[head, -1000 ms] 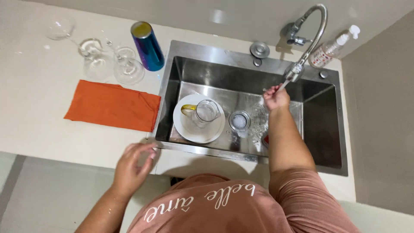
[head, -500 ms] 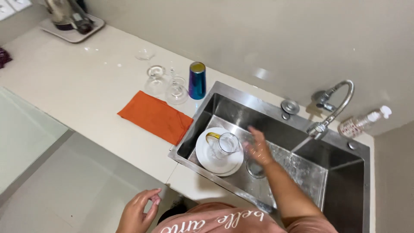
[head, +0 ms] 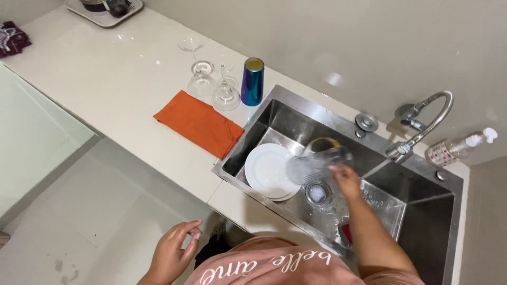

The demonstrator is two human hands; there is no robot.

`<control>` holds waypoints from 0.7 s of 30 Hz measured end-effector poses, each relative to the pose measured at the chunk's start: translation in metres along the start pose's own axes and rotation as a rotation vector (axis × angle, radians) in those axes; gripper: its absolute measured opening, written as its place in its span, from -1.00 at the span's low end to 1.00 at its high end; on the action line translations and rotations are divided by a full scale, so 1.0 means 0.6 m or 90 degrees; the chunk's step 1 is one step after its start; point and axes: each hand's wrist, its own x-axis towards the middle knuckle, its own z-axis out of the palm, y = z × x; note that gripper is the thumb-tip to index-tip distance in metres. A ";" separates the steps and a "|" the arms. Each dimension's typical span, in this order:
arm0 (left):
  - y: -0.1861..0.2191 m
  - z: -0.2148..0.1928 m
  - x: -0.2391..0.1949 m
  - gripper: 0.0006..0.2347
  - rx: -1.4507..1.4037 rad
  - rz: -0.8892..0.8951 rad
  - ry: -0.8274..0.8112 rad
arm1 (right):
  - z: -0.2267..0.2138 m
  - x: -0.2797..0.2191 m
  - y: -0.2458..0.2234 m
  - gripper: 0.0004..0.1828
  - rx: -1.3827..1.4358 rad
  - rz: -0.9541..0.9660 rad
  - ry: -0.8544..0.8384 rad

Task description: Wash several drinking glasses and a plastic pitcher in a sink and place them on a towel to dry.

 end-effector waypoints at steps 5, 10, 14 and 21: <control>0.012 0.001 0.003 -0.68 -0.002 -0.055 -0.017 | -0.112 -0.058 -0.058 -0.53 -0.251 -0.073 0.178; 0.049 -0.005 0.038 -0.72 -0.009 -0.002 0.010 | -0.144 -0.108 -0.117 -0.44 -0.398 -0.026 0.060; 0.057 -0.007 0.058 -0.74 -0.002 -0.001 -0.011 | -0.140 -0.126 -0.133 -0.43 -0.372 -0.109 0.135; -0.015 0.015 -0.005 -0.73 0.053 -0.151 -0.165 | -0.127 -0.138 -0.123 -0.39 -0.292 -0.060 0.188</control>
